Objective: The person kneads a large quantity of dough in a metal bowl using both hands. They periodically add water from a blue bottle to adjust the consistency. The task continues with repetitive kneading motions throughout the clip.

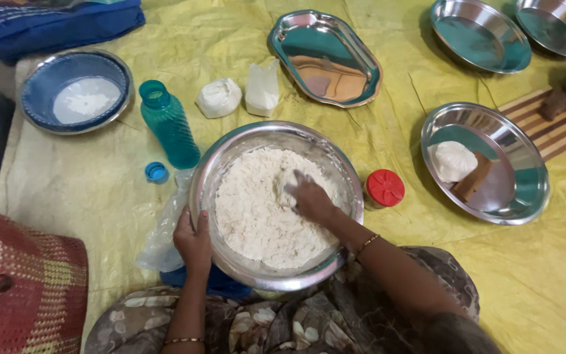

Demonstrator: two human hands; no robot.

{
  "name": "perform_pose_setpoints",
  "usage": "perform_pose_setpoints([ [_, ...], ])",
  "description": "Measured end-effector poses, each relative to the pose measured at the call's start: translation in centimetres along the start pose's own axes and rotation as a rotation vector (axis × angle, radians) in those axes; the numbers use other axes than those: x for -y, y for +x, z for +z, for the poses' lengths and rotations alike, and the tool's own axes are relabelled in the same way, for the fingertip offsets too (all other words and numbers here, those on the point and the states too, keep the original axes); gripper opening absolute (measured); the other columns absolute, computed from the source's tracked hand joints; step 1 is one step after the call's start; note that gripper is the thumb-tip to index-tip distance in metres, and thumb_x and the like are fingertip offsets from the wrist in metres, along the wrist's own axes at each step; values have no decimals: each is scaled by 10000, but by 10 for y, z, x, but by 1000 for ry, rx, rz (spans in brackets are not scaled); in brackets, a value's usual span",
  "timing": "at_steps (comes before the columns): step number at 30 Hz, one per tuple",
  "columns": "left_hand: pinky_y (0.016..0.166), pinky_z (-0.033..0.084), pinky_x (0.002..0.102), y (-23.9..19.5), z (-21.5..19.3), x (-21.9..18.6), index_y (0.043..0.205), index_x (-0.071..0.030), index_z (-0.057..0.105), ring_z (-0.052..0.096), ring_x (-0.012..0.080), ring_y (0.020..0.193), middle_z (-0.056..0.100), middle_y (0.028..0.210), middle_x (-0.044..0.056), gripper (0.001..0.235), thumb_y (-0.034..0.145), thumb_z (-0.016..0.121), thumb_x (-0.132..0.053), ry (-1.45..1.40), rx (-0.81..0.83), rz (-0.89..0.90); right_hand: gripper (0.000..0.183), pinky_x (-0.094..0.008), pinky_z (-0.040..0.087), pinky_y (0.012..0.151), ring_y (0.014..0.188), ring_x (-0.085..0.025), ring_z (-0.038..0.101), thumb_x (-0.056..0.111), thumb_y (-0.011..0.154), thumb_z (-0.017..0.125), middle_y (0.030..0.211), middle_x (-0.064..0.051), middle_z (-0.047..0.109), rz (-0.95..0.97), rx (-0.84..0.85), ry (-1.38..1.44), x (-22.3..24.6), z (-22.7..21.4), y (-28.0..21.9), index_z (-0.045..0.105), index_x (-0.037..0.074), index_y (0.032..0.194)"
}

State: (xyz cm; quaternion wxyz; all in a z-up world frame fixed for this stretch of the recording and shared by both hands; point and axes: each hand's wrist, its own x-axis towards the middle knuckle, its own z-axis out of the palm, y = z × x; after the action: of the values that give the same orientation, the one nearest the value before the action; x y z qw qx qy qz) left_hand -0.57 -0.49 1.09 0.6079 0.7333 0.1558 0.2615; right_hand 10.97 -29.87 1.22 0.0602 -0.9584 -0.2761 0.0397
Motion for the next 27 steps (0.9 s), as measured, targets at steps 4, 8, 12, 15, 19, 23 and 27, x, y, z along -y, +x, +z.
perform_pose_setpoints([
  [4, 890, 530, 336, 0, 0, 1, 1319, 54, 641, 699, 210, 968, 747, 1116, 173, 404, 947, 693, -93, 37, -16, 20, 609, -481, 576, 895, 1058, -436, 676, 94, 773, 810, 1228, -280, 639, 71, -288, 224, -15, 16, 29, 578, 87, 1335],
  [8, 880, 531, 340, 1, 1, 1, 1311, 48, 650, 699, 213, 953, 753, 1100, 173, 400, 940, 695, -95, 35, -30, 11, 722, -507, 568, 799, 886, -428, 687, 175, 787, 847, 882, -259, 695, 275, -175, 379, 3, -11, 33, 498, -4, 1393],
  [12, 867, 536, 337, 0, 2, 5, 1314, 54, 646, 700, 201, 950, 751, 1101, 166, 405, 942, 700, -97, 35, -45, 6, 771, -515, 554, 753, 830, -425, 680, 221, 747, 887, 818, -241, 686, 282, -141, 336, 22, -42, 24, 500, 14, 1381],
  [15, 835, 540, 331, 0, 3, 8, 1337, 56, 626, 690, 184, 940, 747, 1116, 150, 418, 961, 695, -114, 1, -32, -67, 684, -471, 581, 751, 831, -392, 698, 207, 771, 858, 852, -211, 683, 271, -3, 410, 21, -47, 24, 532, 15, 1341],
  [19, 843, 541, 329, -1, 4, 13, 1326, 68, 630, 694, 178, 942, 750, 1112, 149, 411, 963, 702, -114, 13, -39, -27, 334, -429, 598, 735, 813, -370, 709, 73, 826, 755, 897, -198, 697, 175, -124, 467, 6, -41, 19, 693, 6, 1147],
  [23, 838, 547, 333, -2, 3, 12, 1316, 49, 650, 706, 186, 930, 760, 1099, 153, 413, 951, 710, -134, 41, -55, -29, 317, -439, 569, 690, 739, -396, 686, 35, 711, 791, 804, -260, 664, 199, -403, 487, 1, -33, 13, 688, -53, 997],
  [27, 785, 553, 338, -3, 2, 7, 1278, 25, 669, 721, 193, 869, 755, 1023, 134, 388, 952, 730, -174, 104, -109, -36, 267, -459, 541, 644, 661, -404, 667, 47, 750, 747, 714, -237, 672, 300, -384, 438, 2, -6, 8, 689, -43, 995],
])
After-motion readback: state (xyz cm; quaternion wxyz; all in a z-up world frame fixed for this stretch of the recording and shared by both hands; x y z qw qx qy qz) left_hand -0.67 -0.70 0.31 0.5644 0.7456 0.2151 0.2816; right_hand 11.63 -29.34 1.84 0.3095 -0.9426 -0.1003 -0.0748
